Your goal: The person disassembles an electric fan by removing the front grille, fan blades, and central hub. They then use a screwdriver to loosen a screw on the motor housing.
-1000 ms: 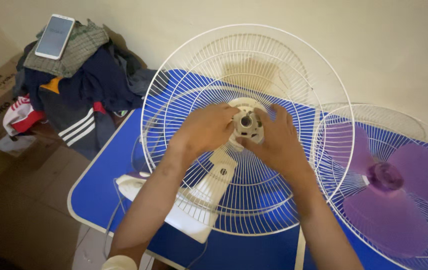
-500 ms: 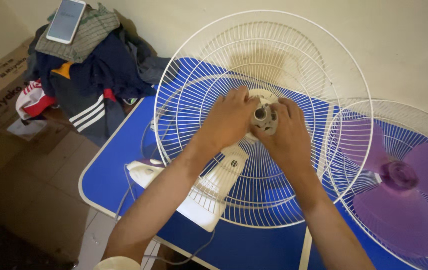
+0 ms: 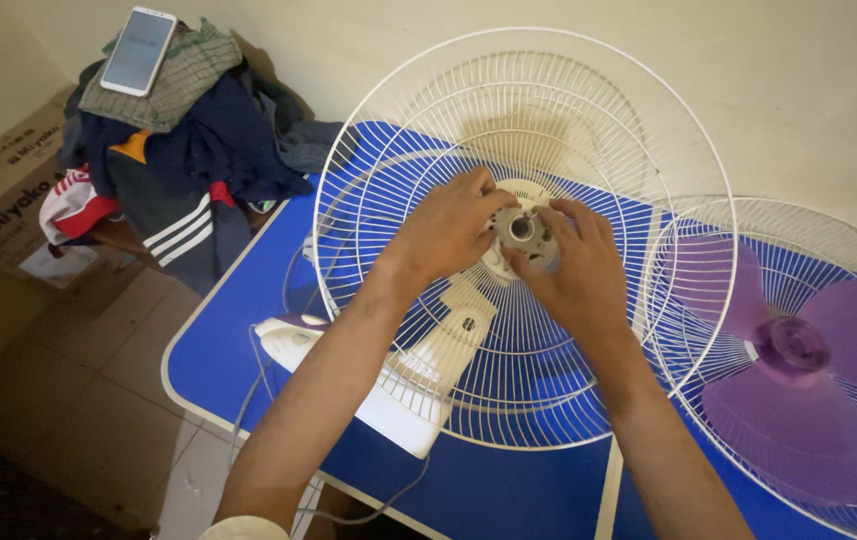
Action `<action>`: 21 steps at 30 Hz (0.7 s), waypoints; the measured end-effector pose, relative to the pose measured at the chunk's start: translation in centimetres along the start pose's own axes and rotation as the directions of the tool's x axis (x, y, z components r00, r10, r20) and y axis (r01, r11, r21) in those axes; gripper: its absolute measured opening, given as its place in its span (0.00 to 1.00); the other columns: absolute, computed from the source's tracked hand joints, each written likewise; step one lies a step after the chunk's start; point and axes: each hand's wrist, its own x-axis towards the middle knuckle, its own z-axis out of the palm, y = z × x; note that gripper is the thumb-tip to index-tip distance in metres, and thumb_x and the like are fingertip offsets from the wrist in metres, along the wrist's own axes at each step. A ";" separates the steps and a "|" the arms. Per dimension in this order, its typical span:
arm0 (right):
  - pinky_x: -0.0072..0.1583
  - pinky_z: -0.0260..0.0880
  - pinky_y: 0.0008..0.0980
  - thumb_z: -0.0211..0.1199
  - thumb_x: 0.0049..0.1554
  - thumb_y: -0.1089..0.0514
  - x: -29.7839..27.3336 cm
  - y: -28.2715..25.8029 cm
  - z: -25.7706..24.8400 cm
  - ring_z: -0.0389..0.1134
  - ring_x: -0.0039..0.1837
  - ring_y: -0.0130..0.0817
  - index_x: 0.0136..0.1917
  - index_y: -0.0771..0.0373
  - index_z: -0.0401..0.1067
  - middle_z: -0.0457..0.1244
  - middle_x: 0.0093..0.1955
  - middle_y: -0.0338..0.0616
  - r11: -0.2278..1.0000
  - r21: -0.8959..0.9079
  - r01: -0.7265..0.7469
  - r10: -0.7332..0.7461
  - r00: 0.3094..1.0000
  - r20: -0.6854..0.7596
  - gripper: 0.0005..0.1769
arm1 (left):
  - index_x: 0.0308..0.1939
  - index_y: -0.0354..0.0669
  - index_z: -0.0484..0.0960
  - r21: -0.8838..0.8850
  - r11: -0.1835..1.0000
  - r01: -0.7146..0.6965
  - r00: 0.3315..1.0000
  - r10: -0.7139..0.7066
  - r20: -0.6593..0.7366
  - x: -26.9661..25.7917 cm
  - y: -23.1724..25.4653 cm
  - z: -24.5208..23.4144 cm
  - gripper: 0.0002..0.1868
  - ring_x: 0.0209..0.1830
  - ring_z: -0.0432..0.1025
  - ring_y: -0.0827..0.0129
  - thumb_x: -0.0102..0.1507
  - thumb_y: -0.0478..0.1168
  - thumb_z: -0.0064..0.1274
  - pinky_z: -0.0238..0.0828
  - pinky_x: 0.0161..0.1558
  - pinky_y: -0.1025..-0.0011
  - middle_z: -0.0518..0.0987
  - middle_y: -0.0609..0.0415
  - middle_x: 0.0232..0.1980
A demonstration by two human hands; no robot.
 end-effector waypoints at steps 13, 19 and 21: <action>0.67 0.67 0.44 0.74 0.51 0.48 0.1 0.0 0.2 0.65 0.69 0.51 0.63 0.66 0.74 0.64 0.68 0.51 0.999 -0.044 -0.032 0.032 0.999 -0.003 0.31 | 0.49 0.45 0.83 0.039 0.999 0.032 0.998 -0.034 0.050 0.2 -0.5 0.0 0.16 0.51 0.73 0.55 0.57 0.38 0.64 0.73 0.51 0.58 0.75 0.51 0.51; 0.65 0.66 0.45 0.73 0.48 0.51 0.6 -0.4 -0.2 0.64 0.68 0.53 0.65 0.69 0.72 0.63 0.67 0.54 0.999 -0.025 -0.033 0.034 0.999 0.043 0.35 | 0.50 0.44 0.82 0.021 0.998 0.061 0.997 -0.062 0.036 0.0 -0.6 0.1 0.20 0.52 0.72 0.53 0.54 0.40 0.66 0.72 0.51 0.56 0.74 0.49 0.51; 0.66 0.65 0.46 0.73 0.49 0.49 0.6 -0.4 -0.1 0.63 0.69 0.53 0.66 0.70 0.71 0.63 0.67 0.56 0.999 -0.037 -0.026 0.027 0.999 0.035 0.36 | 0.50 0.45 0.82 0.037 0.998 0.048 0.998 -0.049 0.033 0.0 -0.6 0.2 0.21 0.53 0.71 0.53 0.54 0.39 0.66 0.71 0.53 0.56 0.74 0.49 0.51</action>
